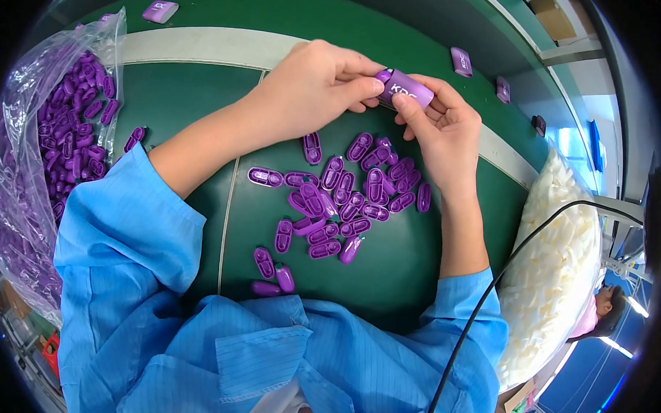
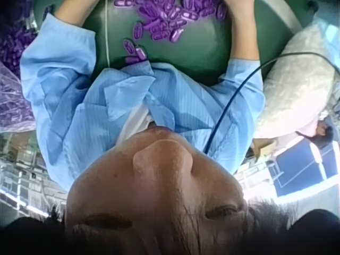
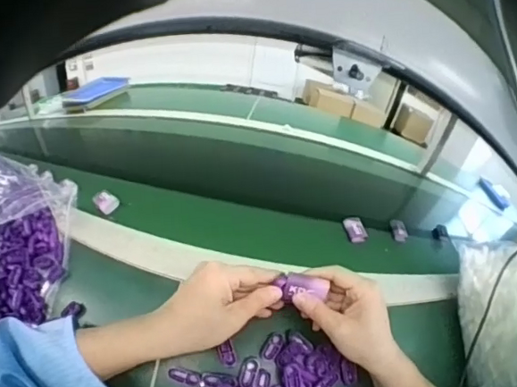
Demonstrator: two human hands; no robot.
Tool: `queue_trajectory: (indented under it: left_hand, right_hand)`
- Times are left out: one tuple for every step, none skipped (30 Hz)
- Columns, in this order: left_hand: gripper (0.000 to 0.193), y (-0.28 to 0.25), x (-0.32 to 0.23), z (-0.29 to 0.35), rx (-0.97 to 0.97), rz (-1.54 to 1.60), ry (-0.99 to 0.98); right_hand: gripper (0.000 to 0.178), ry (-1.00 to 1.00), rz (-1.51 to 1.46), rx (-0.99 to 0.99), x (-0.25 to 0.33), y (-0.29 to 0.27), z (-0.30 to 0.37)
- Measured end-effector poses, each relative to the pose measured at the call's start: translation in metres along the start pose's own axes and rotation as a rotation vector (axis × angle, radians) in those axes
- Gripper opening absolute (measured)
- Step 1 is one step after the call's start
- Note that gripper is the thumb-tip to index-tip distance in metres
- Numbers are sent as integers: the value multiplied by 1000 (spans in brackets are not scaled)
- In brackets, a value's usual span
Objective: The person assembles plastic casings by taking parts from a bag, fitting small internal components into outer cases by hand, and placing the assembled items onto an upper ledge.
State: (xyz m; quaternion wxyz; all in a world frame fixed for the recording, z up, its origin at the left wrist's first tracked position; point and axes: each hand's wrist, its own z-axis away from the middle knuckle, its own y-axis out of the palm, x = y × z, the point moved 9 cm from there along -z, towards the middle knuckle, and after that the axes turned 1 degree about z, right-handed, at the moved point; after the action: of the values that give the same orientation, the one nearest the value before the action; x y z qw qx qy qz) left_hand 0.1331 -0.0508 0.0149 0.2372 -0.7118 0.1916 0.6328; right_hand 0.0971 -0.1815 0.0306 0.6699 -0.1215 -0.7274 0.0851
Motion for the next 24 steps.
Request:
queue_trajectory:
  left_hand:
    - [25, -1, -1, -1, 3, 1, -3]
    - [25, -4, -5, -2, -26, -11, 16]
    - [25, -8, -7, -2, -55, -24, 35]
    - [25, -10, -8, -3, -74, 9, 72]
    - [25, -9, -6, -3, -74, 9, 73]
    - [26, -8, -5, -3, -71, 40, 82]
    - [26, -7, -6, -2, -70, 71, 91]
    - [26, -7, -7, -1, -71, 69, 94]
    - [26, -6, -5, -1, -61, 61, 63]
    - [26, -5, -4, -1, -53, 54, 34]
    - [26, -5, -5, 0, -55, 52, 39]
    - [25, -5, -7, 1, -59, 56, 56]
    - [25, -5, -8, 2, -63, 62, 72]
    - [25, -5, -8, 3, -65, 62, 75]
    - [25, -5, -10, 4, -80, 23, 99]
    - [25, -5, -12, 5, -96, -17, 121]
    - [25, -4, -12, 7, -100, -17, 119]
    - [25, -5, -15, 10, -138, -74, 161]
    - [25, -5, -21, 12, -174, -130, 203]
    - [25, -3, -23, 15, -175, -128, 200]
    - [27, 1, -34, 20, -201, -338, 271]
    - [28, 6, -44, 25, -226, -550, 339]
    - [28, 9, -41, 27, -227, -547, 335]
    - [29, 12, -42, 31, -267, -623, 389]
  right_hand:
    - [25, 4, 0, -2, 1, -1, 0]
    - [25, 22, -9, 10, 0, -1, 0]
    - [25, 40, -18, 22, -1, 0, 0]
    - [25, 40, -18, 22, -3, 0, -1]
    - [25, 40, -70, 45, -5, 2, -1]
    - [26, 38, -122, 68, -6, 5, -1]
    - [26, 36, -122, 68, -6, 5, -1]
    - [26, 50, -162, 75, -6, 5, -1]
    - [26, 64, -201, 82, -6, 5, -1]
    - [26, 59, -200, 83, -6, 5, -1]
    - [26, 62, -215, 93, -6, 5, 0]
    - [27, 66, -229, 103, -6, 6, 0]
    - [27, 62, -228, 104, -6, 7, 1]
    - [27, 43, -216, 86, -4, 6, 3]
    - [27, 25, -204, 69, -2, 5, 4]
    - [27, 24, -204, 72, 0, 5, 5]
    - [28, 9, -173, 52, 3, 4, 6]
    - [28, -5, -143, 32, 5, 3, 7]
    - [28, -2, -142, 34, 6, 4, 8]
    - [27, -19, -99, 6, 8, 3, 9]
    - [25, -36, -56, -22, 10, 2, 10]
    - [25, -32, -56, -19, 9, 6, 12]
    - [24, -55, -13, -61, 12, 6, 14]
    - [22, -78, 29, -103, 14, 6, 16]
